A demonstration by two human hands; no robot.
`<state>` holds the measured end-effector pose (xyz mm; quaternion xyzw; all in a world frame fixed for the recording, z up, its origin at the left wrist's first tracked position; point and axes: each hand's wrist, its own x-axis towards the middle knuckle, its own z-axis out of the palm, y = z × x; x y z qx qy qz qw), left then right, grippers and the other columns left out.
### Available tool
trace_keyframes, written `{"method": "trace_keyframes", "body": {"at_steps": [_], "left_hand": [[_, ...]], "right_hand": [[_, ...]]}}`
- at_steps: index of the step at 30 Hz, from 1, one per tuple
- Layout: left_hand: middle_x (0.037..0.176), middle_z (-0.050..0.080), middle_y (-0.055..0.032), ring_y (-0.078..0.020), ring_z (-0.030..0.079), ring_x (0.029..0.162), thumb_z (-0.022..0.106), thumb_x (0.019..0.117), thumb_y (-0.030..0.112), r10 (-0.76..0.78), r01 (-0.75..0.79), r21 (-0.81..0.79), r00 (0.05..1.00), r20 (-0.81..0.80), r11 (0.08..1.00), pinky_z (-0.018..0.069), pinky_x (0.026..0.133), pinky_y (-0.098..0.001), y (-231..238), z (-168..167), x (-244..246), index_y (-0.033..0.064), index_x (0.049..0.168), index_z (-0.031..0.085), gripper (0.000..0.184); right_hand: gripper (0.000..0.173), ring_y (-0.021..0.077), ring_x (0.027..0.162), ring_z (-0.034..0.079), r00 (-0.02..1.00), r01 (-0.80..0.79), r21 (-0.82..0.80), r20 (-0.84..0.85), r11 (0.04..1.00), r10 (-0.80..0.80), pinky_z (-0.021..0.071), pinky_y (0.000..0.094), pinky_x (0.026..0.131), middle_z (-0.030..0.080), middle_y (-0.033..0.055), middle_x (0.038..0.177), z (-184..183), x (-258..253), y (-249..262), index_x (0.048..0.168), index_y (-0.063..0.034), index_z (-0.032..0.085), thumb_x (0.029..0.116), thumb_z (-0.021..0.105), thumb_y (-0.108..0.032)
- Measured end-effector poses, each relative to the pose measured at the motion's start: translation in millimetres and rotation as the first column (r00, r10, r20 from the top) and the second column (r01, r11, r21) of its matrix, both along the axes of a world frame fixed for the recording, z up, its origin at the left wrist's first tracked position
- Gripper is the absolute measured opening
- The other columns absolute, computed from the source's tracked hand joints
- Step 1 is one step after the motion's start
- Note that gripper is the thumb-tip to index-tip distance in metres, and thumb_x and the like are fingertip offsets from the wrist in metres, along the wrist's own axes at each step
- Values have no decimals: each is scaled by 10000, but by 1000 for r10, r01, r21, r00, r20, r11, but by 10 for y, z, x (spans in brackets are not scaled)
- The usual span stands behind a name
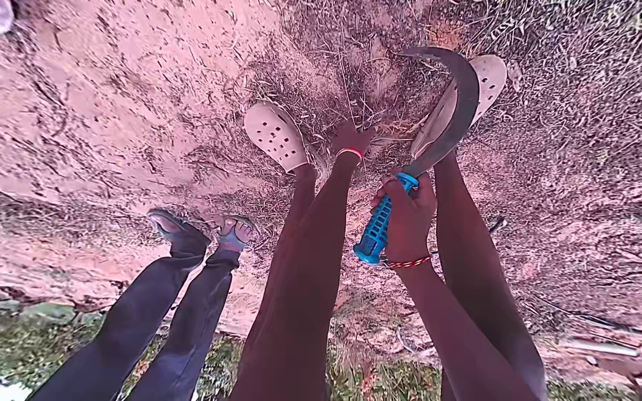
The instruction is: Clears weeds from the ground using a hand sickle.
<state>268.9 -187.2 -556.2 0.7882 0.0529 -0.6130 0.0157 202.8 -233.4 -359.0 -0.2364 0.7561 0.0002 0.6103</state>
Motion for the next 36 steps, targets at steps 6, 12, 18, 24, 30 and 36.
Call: {"method": "trace_keyframes", "body": {"at_steps": [6, 12, 18, 24, 30, 36], "left_hand": [[1366, 607, -268, -392, 562, 1328, 721, 960, 367, 20, -14, -74, 997, 75, 997, 432, 1121, -570, -32, 163, -99, -41, 1392, 556, 617], [1574, 391, -285, -410, 343, 1494, 793, 896, 393, 33, -21, -93, 991, 132, 995, 273, 1227, -547, 7, 301, 446, -40, 1545, 367, 889], [1433, 535, -270, -432, 517, 1322, 721, 965, 362, 59, -55, 31, 988, -141, 998, 431, 1051, -644, 18, 862, 1114, 7, 1481, 462, 678], [1159, 712, -160, -268, 690, 1047, 506, 1084, 373, 39, -21, 86, 975, -217, 996, 534, 926, -489, 164, 1024, 1499, 7, 1295, 620, 437], [1542, 429, -269, -426, 484, 1384, 659, 973, 276, -192, 204, 4, 914, 357, 979, 393, 1123, -594, 501, 635, 1882, 31, 1489, 465, 603], [1707, 11, -259, -446, 97, 1572, 672, 967, 426, 181, -231, 48, 860, 477, 972, 218, 1251, -549, 508, -156, 1379, 125, 1654, 178, 898]], "right_hand": [[212, 99, 507, 601, 1000, -12, -2, -10, 1000, 12, 545, 235, 476, 579, 21, 695, -10, -14, -9, 1209, -38, 517, 1000, 504, -8], [209, 95, 508, 601, 1000, -27, -18, 8, 999, 27, 549, 234, 479, 590, 21, 713, -18, -37, -31, 1195, -41, 529, 988, 515, -13], [221, 102, 514, 603, 999, -32, -12, -4, 999, 32, 556, 248, 485, 585, 22, 725, -7, -79, -98, 1222, -60, 520, 1003, 528, -35], [233, 92, 516, 598, 998, -56, -22, 23, 998, 57, 546, 237, 483, 580, 4, 720, -9, -137, -146, 1230, -77, 507, 1001, 512, -31], [176, 88, 504, 595, 996, -87, -8, 24, 996, 87, 551, 242, 473, 581, 2, 709, 0, -231, -204, 1179, -85, 513, 1010, 515, -35], [171, 91, 537, 599, 1000, -16, -60, -15, 998, 15, 548, 230, 492, 574, 9, 750, -10, -34, -324, 1203, -103, 517, 1034, 519, -74]]}}
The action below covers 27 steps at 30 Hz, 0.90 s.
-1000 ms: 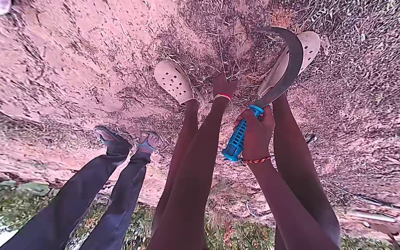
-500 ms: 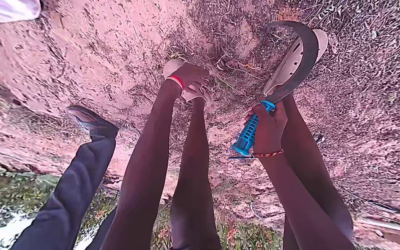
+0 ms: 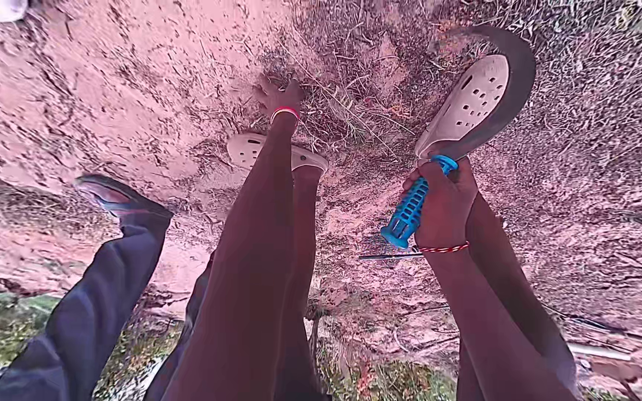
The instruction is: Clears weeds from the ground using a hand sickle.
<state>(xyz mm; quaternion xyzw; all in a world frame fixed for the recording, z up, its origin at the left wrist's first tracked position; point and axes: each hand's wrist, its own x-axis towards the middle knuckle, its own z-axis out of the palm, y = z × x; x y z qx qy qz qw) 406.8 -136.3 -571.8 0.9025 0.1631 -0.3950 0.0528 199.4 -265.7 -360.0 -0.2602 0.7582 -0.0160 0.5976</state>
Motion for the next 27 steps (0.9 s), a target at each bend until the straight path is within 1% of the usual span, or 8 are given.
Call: {"method": "trace_keyframes", "body": {"at_steps": [3, 6, 9, 13, 18, 21, 24, 27], "left_hand": [[1715, 40, -228, -441, 85, 1575, 639, 991, 469, 44, -49, -61, 996, -72, 997, 183, 1255, -560, -277, 56, -515, 128, 1646, 209, 854], [1673, 228, -243, -391, 214, 1557, 611, 1027, 347, -7, -56, -369, 986, -166, 928, 229, 1250, -528, -292, 210, -784, 58, 1604, 316, 710], [1568, 399, -246, -352, 406, 1453, 625, 1002, 182, -33, 35, -410, 999, 12, 911, 366, 1180, -461, -209, 353, -731, 49, 1525, 442, 570], [1637, 258, -266, -377, 318, 1500, 617, 1012, 216, 242, -208, -197, 957, 163, 958, 356, 1184, -457, 35, 259, -389, 74, 1570, 381, 621], [1708, 25, -254, -439, 191, 1553, 613, 1022, 392, 260, -274, -121, 958, -121, 954, 309, 1203, -568, 17, 67, -746, 168, 1665, 143, 827], [1702, 33, -263, -437, 169, 1555, 621, 1029, 342, 317, -358, -232, 928, -196, 904, 286, 1215, -570, -179, 92, -1119, 139, 1656, 171, 798], [1669, 204, -260, -421, 280, 1519, 620, 1021, 230, 176, -191, -228, 981, -86, 955, 328, 1193, -545, -293, 255, -1224, 129, 1638, 238, 733], [1698, 96, -254, -432, 232, 1543, 672, 951, 185, -83, 96, -85, 986, 148, 992, 348, 1200, -502, -469, 467, -1156, 104, 1651, 147, 879]], "right_hand": [[182, 88, 526, 598, 999, -48, -2, 4, 999, 48, 546, 230, 486, 572, 0, 724, -26, 39, 127, 1202, -105, 516, 1024, 510, -69], [198, 96, 515, 602, 997, -77, 23, 8, 997, 77, 549, 240, 484, 582, 10, 701, -81, 8, 326, 1179, -72, 512, 987, 514, -22], [155, 106, 499, 604, 998, -57, 57, -8, 997, 57, 550, 245, 471, 588, 27, 675, -119, 5, 421, 1154, -40, 529, 1004, 531, 1], [166, 111, 492, 595, 997, -80, 57, -16, 995, 81, 543, 247, 468, 580, 28, 674, -108, 22, 405, 1165, -54, 519, 1005, 512, -9], [190, 92, 507, 598, 994, -106, 28, 0, 994, 106, 548, 233, 480, 581, 16, 701, -79, 45, 347, 1206, -42, 520, 1019, 503, -11], [210, 81, 519, 605, 994, -105, 1, 13, 994, 105, 542, 214, 493, 586, 16, 691, -64, 28, 306, 1209, -18, 522, 1003, 488, 6], [210, 93, 521, 604, 999, -44, -50, -20, 998, 43, 546, 226, 489, 588, 36, 713, -45, 12, 296, 1191, -2, 521, 982, 505, 1], [262, 83, 555, 613, 995, 41, -171, -83, 984, -56, 558, 227, 526, 593, 47, 762, -41, 3, 204, 1226, 24, 511, 967, 535, -8]]}}
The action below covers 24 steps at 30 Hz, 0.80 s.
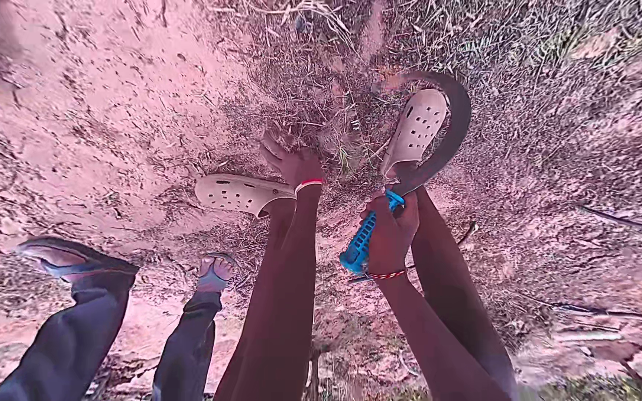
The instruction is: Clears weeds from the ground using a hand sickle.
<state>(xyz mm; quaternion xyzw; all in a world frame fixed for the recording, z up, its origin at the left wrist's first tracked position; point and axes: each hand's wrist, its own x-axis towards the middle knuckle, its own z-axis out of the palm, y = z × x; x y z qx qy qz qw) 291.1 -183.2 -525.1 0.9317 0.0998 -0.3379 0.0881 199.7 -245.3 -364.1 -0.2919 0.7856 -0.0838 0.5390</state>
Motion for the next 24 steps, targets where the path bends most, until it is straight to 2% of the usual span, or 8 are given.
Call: {"method": "trace_keyframes", "body": {"at_steps": [3, 6, 11, 14, 16, 20, 22, 24], "left_hand": [[1695, 156, -230, -426, 281, 1524, 700, 923, 195, -182, 183, -5, 977, 111, 983, 372, 1175, -507, -279, 150, 72, 101, 1636, 209, 871], [1570, 385, -286, -461, 392, 1447, 643, 950, 164, -499, 501, -102, 865, 48, 859, 367, 1150, -587, -665, 122, 18, 40, 1555, 381, 670], [1483, 539, -234, -411, 457, 1429, 530, 1039, 167, -866, 812, -329, 385, -320, 483, 363, 1175, -582, -1620, -151, -261, 29, 1457, 539, 440], [1479, 547, -227, -423, 506, 1388, 483, 1050, 122, -913, 863, -370, 214, -346, 343, 399, 1138, -609, -2132, -299, -596, 65, 1502, 508, 456], [1394, 619, -224, -435, 595, 1289, 452, 1073, 192, -896, 894, -293, 211, -389, 338, 459, 1043, -649, -2411, -438, -798, 145, 1547, 469, 476], [1356, 643, -235, -467, 605, 1261, 478, 1069, 362, -833, 958, -57, 215, -510, 282, 451, 987, -709, -2577, -641, -1098, 258, 1582, 417, 527], [1310, 657, -268, -501, 618, 1218, 478, 1060, 390, -850, 987, 12, 146, -506, 163, 451, 962, -722, -2530, -645, -1185, 237, 1598, 386, 567], [1362, 636, -251, -481, 591, 1271, 436, 1070, 367, -889, 994, 38, 109, -446, 103, 400, 1048, -700, -2498, -669, -1221, 195, 1569, 441, 528]], "right_hand": [[352, 70, 573, 608, 995, 85, -91, -38, 992, -89, 551, 218, 554, 582, 52, 790, 28, -37, -170, 1299, 51, 465, 957, 526, -1], [308, 63, 575, 601, 978, 209, -101, -5, 973, -211, 548, 208, 554, 568, 40, 778, 73, -99, -312, 1265, 42, 453, 966, 508, -4], [261, 68, 577, 608, 897, 442, -50, 41, 896, -440, 548, 206, 543, 576, 54, 782, 117, -251, -495, 1210, 51, 479, 953, 516, 24], [209, 63, 553, 606, 851, 525, -44, 53, 850, -523, 551, 207, 531, 574, 37, 733, 97, -489, -696, 1169, 38, 478, 963, 500, 15], [190, 72, 545, 605, 819, 574, -41, 61, 818, -571, 556, 212, 525, 573, 41, 730, 46, -683, -875, 1150, 30, 482, 961, 500, 18], [209, 76, 551, 610, 754, 654, 4, 76, 757, -652, 558, 209, 527, 570, 40, 732, 53, -887, -1150, 1191, 25, 461, 986, 492, 4], [255, 73, 541, 597, 722, 684, 55, 95, 728, -685, 547, 206, 517, 569, 40, 722, 68, -937, -1228, 1226, 32, 482, 972, 496, 8], [245, 75, 533, 596, 690, 705, 118, 111, 699, -715, 538, 206, 510, 576, 41, 700, 76, -988, -1350, 1220, 22, 499, 975, 495, 10]]}}
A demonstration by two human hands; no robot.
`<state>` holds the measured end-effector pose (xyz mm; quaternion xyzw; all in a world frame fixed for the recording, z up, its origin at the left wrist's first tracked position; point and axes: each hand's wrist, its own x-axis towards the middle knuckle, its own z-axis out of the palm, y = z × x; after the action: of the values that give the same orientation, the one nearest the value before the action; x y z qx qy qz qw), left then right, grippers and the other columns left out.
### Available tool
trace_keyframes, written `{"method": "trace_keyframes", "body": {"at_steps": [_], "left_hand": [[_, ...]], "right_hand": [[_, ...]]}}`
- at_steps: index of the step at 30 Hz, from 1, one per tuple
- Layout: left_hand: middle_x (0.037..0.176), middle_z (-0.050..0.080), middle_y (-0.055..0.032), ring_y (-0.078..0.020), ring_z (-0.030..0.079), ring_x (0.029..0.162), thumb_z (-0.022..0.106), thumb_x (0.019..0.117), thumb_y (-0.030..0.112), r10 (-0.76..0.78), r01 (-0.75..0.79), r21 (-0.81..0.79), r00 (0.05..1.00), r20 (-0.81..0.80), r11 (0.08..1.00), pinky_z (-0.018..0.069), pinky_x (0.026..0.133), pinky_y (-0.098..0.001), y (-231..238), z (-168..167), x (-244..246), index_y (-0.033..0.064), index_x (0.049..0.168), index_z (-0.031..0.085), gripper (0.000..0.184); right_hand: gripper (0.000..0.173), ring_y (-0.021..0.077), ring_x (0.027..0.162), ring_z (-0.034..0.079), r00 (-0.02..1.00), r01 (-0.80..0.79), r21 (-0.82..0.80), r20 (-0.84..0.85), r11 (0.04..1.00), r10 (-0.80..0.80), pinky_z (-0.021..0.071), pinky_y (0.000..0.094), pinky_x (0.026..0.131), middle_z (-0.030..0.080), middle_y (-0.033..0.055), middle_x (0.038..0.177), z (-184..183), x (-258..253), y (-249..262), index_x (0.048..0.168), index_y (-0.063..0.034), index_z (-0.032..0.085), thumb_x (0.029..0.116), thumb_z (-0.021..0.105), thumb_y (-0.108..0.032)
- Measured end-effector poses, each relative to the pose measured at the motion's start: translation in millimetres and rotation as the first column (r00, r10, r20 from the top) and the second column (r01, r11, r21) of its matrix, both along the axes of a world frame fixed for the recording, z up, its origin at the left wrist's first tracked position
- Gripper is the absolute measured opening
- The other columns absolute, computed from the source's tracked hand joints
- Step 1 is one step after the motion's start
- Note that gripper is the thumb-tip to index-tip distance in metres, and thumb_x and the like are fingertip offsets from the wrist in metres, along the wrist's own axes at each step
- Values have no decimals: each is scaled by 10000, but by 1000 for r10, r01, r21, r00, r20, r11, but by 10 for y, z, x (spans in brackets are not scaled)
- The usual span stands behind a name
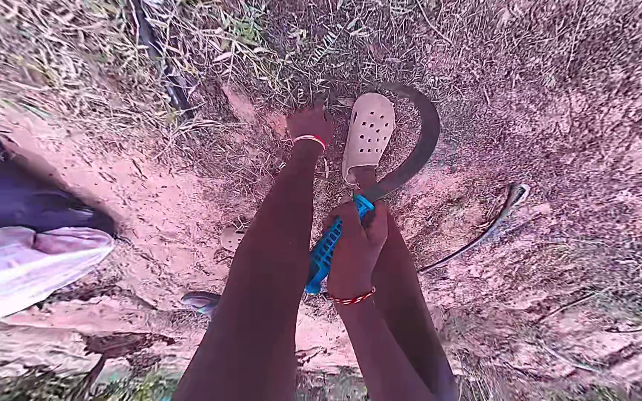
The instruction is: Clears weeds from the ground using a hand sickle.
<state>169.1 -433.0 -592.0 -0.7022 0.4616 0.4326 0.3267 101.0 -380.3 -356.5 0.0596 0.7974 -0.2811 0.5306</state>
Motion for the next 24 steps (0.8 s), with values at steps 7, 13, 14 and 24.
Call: {"method": "trace_keyframes", "body": {"at_steps": [7, 13, 14, 24], "left_hand": [[1353, 629, -256, -432, 586, 1293, 487, 1048, 362, 2, 5, -275, 1000, 26, 961, 401, 1088, -641, 165, 95, 149, -10, 1282, 655, 471], [1444, 581, -209, -418, 497, 1393, 490, 1013, 242, -164, 147, -289, 986, -35, 946, 375, 1121, -609, 82, -44, 211, 44, 1359, 634, 423], [1484, 559, -190, -403, 481, 1414, 462, 1021, 269, -144, 139, -252, 990, -1, 958, 364, 1128, -612, 55, -70, 159, 54, 1374, 630, 446], [1301, 667, -224, -376, 625, 1263, 524, 1033, 357, 443, -450, -62, 830, 339, 891, 493, 1020, -609, -460, -59, -89, 24, 1238, 677, 421]], "right_hand": [[211, 80, 556, 615, 996, 76, 34, 50, 997, -78, 547, 216, 517, 595, 45, 720, 32, -133, -223, 1182, 6, 539, 972, 524, -13], [258, 68, 536, 591, 989, 134, 62, 57, 989, -137, 533, 209, 502, 588, 42, 737, 50, -229, -335, 1219, -9, 534, 962, 518, 0], [253, 71, 543, 592, 987, 145, 67, 57, 987, -148, 534, 208, 509, 589, 49, 746, 46, -239, -348, 1222, -3, 533, 969, 519, -1], [237, 83, 567, 604, 966, 246, 86, 56, 966, -251, 546, 218, 535, 579, 37, 743, 46, -217, -493, 1223, -40, 520, 987, 510, -18]]}}
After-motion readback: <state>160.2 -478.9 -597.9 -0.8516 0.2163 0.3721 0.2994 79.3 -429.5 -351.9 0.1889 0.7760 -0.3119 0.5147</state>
